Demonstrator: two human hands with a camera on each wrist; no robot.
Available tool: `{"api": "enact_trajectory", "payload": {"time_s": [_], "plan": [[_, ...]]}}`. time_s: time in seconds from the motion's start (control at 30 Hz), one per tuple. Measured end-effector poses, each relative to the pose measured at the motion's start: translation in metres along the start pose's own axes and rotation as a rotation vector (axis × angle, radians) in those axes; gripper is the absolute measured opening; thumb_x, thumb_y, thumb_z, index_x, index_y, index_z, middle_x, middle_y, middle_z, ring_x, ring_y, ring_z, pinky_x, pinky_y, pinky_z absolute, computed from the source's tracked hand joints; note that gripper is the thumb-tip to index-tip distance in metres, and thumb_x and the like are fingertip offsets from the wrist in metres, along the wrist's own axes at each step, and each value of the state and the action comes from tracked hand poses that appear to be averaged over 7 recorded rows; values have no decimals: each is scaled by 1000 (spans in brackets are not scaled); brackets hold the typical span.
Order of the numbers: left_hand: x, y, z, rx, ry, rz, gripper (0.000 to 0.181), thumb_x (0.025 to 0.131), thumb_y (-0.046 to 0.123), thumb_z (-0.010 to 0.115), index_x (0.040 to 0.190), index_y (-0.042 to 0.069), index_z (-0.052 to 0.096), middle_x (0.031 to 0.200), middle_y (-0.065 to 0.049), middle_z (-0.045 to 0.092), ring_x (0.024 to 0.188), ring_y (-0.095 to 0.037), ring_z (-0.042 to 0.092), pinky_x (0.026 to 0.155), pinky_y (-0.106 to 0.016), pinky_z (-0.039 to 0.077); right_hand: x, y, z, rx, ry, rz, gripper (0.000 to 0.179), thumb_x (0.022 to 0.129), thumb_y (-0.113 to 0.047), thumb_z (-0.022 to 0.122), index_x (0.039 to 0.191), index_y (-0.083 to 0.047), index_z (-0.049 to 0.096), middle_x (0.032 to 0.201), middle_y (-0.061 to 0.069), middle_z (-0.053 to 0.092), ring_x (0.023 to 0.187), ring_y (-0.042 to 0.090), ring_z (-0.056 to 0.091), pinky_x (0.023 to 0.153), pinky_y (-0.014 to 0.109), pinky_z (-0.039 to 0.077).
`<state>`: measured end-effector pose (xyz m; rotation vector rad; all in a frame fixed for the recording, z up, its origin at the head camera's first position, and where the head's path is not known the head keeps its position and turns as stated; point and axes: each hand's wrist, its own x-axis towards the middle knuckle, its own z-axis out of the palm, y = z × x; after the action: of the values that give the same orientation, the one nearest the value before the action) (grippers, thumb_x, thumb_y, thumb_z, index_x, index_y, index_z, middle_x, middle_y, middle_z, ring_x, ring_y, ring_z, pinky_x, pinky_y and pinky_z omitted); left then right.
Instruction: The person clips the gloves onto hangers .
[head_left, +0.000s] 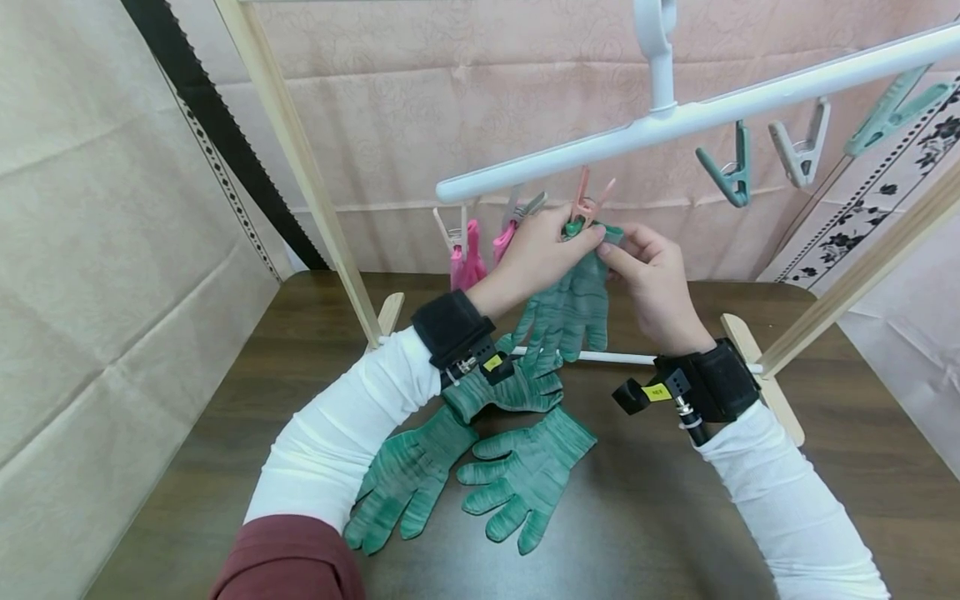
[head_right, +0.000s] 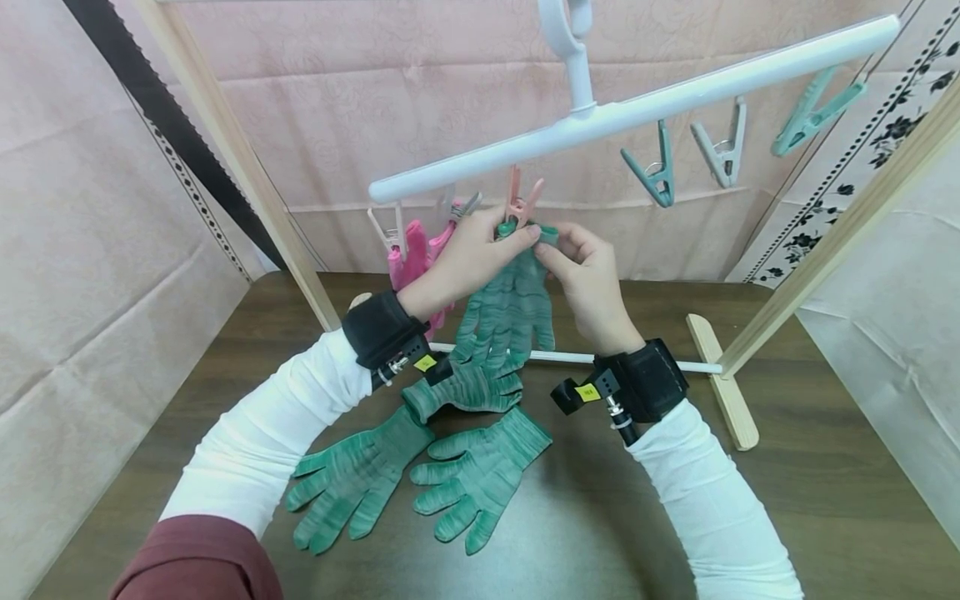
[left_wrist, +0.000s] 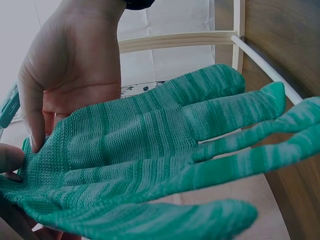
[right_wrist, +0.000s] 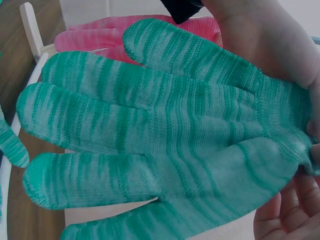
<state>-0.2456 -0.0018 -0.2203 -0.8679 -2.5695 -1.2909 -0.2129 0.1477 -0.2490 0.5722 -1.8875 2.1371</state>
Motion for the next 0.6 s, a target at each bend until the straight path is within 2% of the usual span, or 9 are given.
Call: {"api": "enact_trajectory", "payload": {"time_s": [0.13, 0.17, 0.23, 0.33, 0.47, 0.53, 0.57, 0.6], "plan": [[-2, -1, 1, -15, -6, 24, 18, 90, 27, 49, 95, 11, 54, 60, 0, 29, 48, -11, 24, 48, -19, 22, -2, 2, -3, 9, -17, 17, 15, 87, -1, 50, 91, -12, 60, 79, -6, 63, 69, 5, 53, 60, 17, 44], [-3, -2, 1, -20, -8, 27, 19, 90, 26, 49, 99, 11, 55, 59, 0, 28, 48, -11, 24, 48, -19, 22, -2, 2, -4, 11, -19, 20, 15, 87, -1, 50, 91, -11, 60, 80, -6, 63, 70, 5, 53, 60, 17, 45], [-4, -2, 1, -32, -13, 27, 24, 90, 26, 49, 110, 13, 54, 57, 0, 27, 47, -12, 24, 48, -19, 23, -3, 3, -5, 9, -22, 22, 15, 87, -1, 50, 91, -11, 60, 78, -6, 63, 68, 5, 53, 61, 17, 45], [-5, -3, 2, -39, -16, 23, 27, 90, 26, 49, 113, 13, 53, 56, 1, 25, 47, -12, 23, 48, -19, 23, -5, 5, -7, 7, -26, 25, 13, 86, -2, 51, 89, -10, 60, 73, -5, 61, 65, 6, 53, 61, 17, 46], [-6, -5, 3, -39, -24, -5, 34, 91, 29, 47, 122, 15, 49, 56, 2, 25, 46, -11, 24, 47, -19, 24, -9, 9, -11, -12, -35, 31, 10, 87, -3, 52, 89, -9, 60, 69, -4, 61, 64, 7, 56, 61, 18, 47], [-7, -7, 3, -55, -34, -35, 42, 91, 32, 45, 130, 17, 42, 58, 1, 26, 48, -12, 24, 48, -20, 25, -11, 10, -13, -27, -44, 29, 9, 87, -4, 52, 89, -8, 61, 71, -3, 62, 66, 8, 57, 62, 18, 47], [-7, -8, 3, -67, -35, -49, 44, 92, 33, 44, 132, 18, 39, 62, 1, 34, 51, -11, 29, 51, -20, 28, -12, 10, -14, -32, -51, 28, 9, 87, -4, 53, 90, -7, 61, 72, -3, 63, 67, 8, 58, 62, 18, 47], [-8, -9, 3, -77, -36, -59, 46, 92, 34, 43, 134, 18, 37, 65, -1, 35, 54, -13, 30, 53, -21, 29, -13, 11, -15, -38, -58, 28, 9, 87, -5, 53, 90, -5, 61, 74, -2, 64, 68, 8, 59, 62, 18, 47]]}}
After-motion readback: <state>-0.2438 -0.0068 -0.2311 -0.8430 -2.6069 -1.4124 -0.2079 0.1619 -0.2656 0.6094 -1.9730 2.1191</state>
